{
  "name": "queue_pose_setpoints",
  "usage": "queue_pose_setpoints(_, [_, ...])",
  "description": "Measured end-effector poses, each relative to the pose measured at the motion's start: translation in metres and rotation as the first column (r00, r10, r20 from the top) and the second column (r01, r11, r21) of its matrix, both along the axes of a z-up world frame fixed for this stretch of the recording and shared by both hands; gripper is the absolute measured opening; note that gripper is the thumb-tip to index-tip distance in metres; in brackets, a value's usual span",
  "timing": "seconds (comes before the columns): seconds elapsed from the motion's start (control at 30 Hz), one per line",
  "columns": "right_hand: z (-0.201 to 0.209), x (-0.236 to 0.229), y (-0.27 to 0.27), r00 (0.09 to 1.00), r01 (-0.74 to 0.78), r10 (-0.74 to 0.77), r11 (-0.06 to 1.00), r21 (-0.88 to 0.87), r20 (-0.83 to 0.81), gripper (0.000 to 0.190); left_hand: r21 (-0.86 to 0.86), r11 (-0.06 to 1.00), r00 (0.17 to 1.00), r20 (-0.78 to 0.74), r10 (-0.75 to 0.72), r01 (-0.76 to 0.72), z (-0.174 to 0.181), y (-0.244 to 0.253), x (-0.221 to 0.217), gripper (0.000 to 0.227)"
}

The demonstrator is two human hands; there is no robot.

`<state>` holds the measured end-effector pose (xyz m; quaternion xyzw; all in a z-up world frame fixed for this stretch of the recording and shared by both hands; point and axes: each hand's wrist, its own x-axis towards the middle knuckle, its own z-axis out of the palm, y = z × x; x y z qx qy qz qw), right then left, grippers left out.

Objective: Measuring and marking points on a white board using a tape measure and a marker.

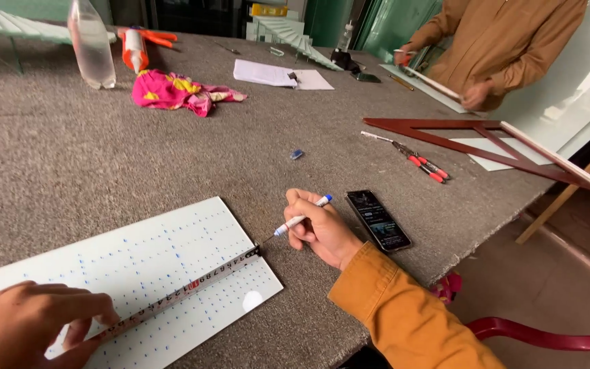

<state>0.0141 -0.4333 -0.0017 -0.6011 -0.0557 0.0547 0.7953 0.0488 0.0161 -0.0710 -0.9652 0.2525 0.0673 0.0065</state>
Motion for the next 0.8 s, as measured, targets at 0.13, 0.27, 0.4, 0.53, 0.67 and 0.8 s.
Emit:
queue_pose_setpoints(0.13, [-0.001, 0.004, -0.005, 1.000, -0.012, 0.012, 0.999, 0.032, 0.004, 0.031, 0.184, 0.982, 0.995, -0.073, 0.061, -0.047, 0.035, -0.016, -0.013, 0.026])
queue_pose_setpoints(0.27, [-0.004, 0.006, -0.009, 1.000, 0.022, -0.022, 1.000, 0.010, -0.007, 0.032, 0.141, 0.988, 0.995, -0.066, 0.073, -0.063, 0.077, -0.037, -0.041, 0.020])
queue_pose_setpoints(0.4, [-0.001, 0.008, -0.001, 1.000, 0.001, -0.001, 1.000, 0.013, 0.016, 0.033, -0.121, 0.992, 0.999, 0.023, -0.023, 0.025, 0.099, -0.033, -0.059, 0.023])
queue_pose_setpoints(0.53, [-0.001, 0.009, -0.004, 0.999, -0.019, 0.018, 1.000, 0.014, 0.046, 0.034, -0.214, 0.977, 0.998, 0.068, -0.003, 0.017, 0.115, -0.029, -0.063, 0.026])
queue_pose_setpoints(0.67, [-0.018, 0.017, -0.012, 0.999, 0.048, -0.048, 0.999, 0.010, 0.002, 0.032, -0.295, 0.952, 0.984, 0.179, -0.028, 0.081, 0.130, -0.032, -0.073, 0.015])
queue_pose_setpoints(0.8, [-0.022, 0.025, -0.017, 0.995, 0.096, -0.096, 0.995, -0.031, -0.001, 0.028, -0.233, 0.956, 0.963, 0.237, -0.125, 0.181, 0.146, -0.043, -0.079, 0.015])
